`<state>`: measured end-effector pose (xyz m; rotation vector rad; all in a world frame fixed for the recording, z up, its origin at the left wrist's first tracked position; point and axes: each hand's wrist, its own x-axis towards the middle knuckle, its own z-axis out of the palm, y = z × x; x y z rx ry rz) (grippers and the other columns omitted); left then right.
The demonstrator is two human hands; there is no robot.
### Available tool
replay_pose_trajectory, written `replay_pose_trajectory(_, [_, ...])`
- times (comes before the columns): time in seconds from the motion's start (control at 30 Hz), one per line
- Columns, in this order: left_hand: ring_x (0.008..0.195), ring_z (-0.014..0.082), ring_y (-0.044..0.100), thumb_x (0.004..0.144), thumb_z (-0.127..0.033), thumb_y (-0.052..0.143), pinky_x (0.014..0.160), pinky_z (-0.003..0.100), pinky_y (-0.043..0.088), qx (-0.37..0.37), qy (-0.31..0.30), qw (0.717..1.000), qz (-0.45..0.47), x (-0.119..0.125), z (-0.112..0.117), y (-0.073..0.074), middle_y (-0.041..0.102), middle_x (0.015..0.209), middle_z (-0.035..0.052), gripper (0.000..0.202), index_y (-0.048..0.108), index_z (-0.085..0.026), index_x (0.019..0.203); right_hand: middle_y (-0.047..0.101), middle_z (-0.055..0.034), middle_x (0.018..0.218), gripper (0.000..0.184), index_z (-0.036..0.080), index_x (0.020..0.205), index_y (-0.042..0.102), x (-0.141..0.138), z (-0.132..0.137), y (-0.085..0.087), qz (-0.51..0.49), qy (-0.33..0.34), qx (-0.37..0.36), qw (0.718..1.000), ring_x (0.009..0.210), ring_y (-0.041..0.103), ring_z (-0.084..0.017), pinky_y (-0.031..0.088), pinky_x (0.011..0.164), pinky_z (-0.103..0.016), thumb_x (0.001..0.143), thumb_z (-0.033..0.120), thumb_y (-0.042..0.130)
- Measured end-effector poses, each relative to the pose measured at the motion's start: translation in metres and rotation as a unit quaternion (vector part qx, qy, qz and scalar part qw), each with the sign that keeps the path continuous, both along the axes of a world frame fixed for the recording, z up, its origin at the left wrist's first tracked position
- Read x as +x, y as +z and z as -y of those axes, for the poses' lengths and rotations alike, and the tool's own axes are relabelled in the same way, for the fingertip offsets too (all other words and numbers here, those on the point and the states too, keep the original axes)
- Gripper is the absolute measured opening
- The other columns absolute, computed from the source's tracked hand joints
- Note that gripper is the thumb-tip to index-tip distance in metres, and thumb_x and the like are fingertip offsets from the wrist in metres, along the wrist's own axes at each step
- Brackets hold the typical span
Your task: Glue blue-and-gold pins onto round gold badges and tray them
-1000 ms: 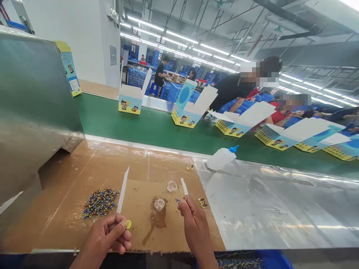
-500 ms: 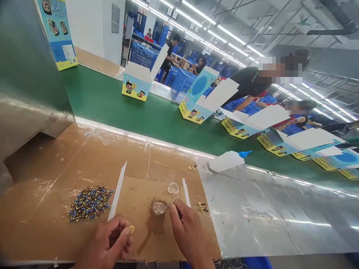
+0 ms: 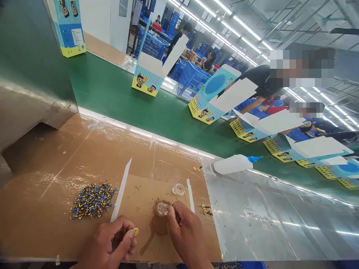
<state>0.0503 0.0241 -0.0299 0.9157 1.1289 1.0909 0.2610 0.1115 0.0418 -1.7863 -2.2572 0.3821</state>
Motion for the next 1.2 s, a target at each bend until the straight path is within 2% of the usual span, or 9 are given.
replay_pose_trajectory(0.13, [0.05,0.0167,0.064,0.1,-0.053,0.056,0.051,0.023,0.051,0.016,-0.004,1.0,-0.011,0.001,0.0,0.0,0.071,0.065,0.0059,0.036,0.062,-0.023,0.081,0.039,0.0045,0.058,0.045,0.027,0.067,0.028,-0.002,-0.002,0.001,0.01,0.008,0.003,1.0,0.052,0.041,-0.016,0.028,0.053,-0.03,0.105,0.049,0.041])
replay_pose_trajectory(0.33, [0.052,0.0147,0.063,0.101,-0.048,0.056,0.05,0.019,0.049,0.051,0.023,0.998,0.009,0.004,0.001,-0.002,0.069,0.064,0.0042,0.032,0.062,-0.022,0.083,0.039,0.0054,0.054,0.045,0.027,0.066,0.029,-0.004,-0.001,0.001,0.031,0.018,0.036,0.999,0.048,0.039,-0.015,0.027,0.049,-0.029,0.104,0.046,0.043])
replay_pose_trajectory(0.53, [0.053,0.0119,0.06,0.105,-0.042,0.046,0.052,0.017,0.05,0.115,-0.003,0.993,-0.021,0.001,0.001,-0.004,0.068,0.067,0.0026,0.029,0.056,-0.021,0.087,0.039,0.007,0.052,0.044,0.026,0.066,0.031,-0.009,0.0,0.007,0.048,0.04,0.08,0.995,0.043,0.039,-0.012,0.028,0.046,-0.027,0.104,0.042,0.045])
replay_pose_trajectory(0.73, [0.055,0.0123,0.062,0.105,-0.04,0.046,0.053,0.017,0.051,0.116,-0.006,0.992,-0.04,-0.001,0.0,0.001,0.067,0.067,0.0026,0.028,0.056,-0.021,0.087,0.039,0.0071,0.053,0.043,0.026,0.067,0.031,-0.009,0.0,0.011,0.049,0.051,0.099,0.993,0.044,0.041,-0.012,0.03,0.046,-0.026,0.104,0.04,0.045])
replay_pose_trajectory(1.0, [0.059,0.0127,0.062,0.107,-0.037,0.044,0.056,0.018,0.05,0.114,-0.043,0.992,-0.04,-0.006,-0.001,0.004,0.066,0.071,0.0029,0.026,0.056,-0.021,0.091,0.04,0.0072,0.053,0.043,0.026,0.067,0.033,-0.006,0.001,0.006,0.052,0.054,0.096,0.993,0.044,0.042,-0.012,0.029,0.046,-0.026,0.105,0.04,0.046])
replay_pose_trajectory(1.2, [0.058,0.0126,0.059,0.107,-0.037,0.042,0.056,0.019,0.048,0.11,-0.045,0.992,-0.04,-0.005,-0.002,0.004,0.064,0.071,0.0019,0.025,0.054,-0.021,0.091,0.041,0.0075,0.054,0.043,0.026,0.067,0.034,-0.003,0.002,0.006,0.06,0.06,0.096,0.992,0.045,0.043,-0.012,0.03,0.047,-0.026,0.106,0.04,0.046])
